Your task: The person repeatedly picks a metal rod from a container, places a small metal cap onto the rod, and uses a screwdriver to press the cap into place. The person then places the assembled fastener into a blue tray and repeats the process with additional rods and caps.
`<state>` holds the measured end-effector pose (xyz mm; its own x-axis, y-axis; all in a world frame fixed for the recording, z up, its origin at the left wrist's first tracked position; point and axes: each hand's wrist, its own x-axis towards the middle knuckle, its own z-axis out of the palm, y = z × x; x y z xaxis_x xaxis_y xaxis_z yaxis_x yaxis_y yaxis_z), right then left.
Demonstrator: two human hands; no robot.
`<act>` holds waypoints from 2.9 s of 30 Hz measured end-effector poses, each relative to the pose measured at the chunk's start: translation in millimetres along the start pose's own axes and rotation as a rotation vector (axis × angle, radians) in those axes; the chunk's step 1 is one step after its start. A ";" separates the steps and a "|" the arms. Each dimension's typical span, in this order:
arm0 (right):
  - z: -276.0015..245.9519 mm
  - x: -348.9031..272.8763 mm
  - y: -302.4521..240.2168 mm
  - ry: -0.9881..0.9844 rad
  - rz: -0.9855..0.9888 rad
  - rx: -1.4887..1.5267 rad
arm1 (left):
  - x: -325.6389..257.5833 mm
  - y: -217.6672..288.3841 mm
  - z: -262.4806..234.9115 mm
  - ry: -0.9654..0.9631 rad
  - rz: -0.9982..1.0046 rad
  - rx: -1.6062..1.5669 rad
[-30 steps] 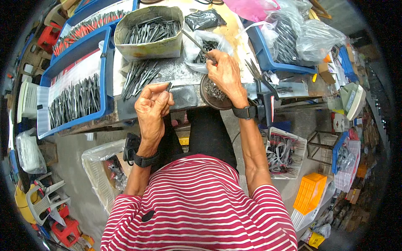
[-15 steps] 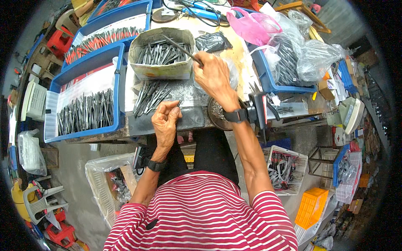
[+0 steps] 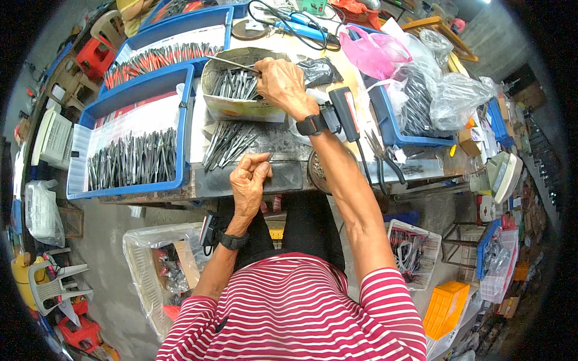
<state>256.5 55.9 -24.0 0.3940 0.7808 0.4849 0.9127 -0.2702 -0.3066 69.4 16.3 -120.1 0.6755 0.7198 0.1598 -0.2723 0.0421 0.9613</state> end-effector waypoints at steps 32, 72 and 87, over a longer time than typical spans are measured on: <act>-42.0 -120.4 39.3 0.040 0.312 0.230 | -3.6 -1.8 4.4 0.001 0.079 0.097; -31.9 -119.9 59.1 -0.022 0.587 0.479 | -1.6 3.8 3.8 -0.013 -0.011 -0.035; -55.5 -129.7 33.3 0.190 0.557 0.767 | -16.1 16.8 15.0 -0.084 -0.152 -0.214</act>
<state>241.8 -85.6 -51.6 0.8212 0.5298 0.2121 0.2973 -0.0799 -0.9514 64.2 -5.0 -103.2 0.7718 0.6343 0.0445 -0.2966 0.2972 0.9076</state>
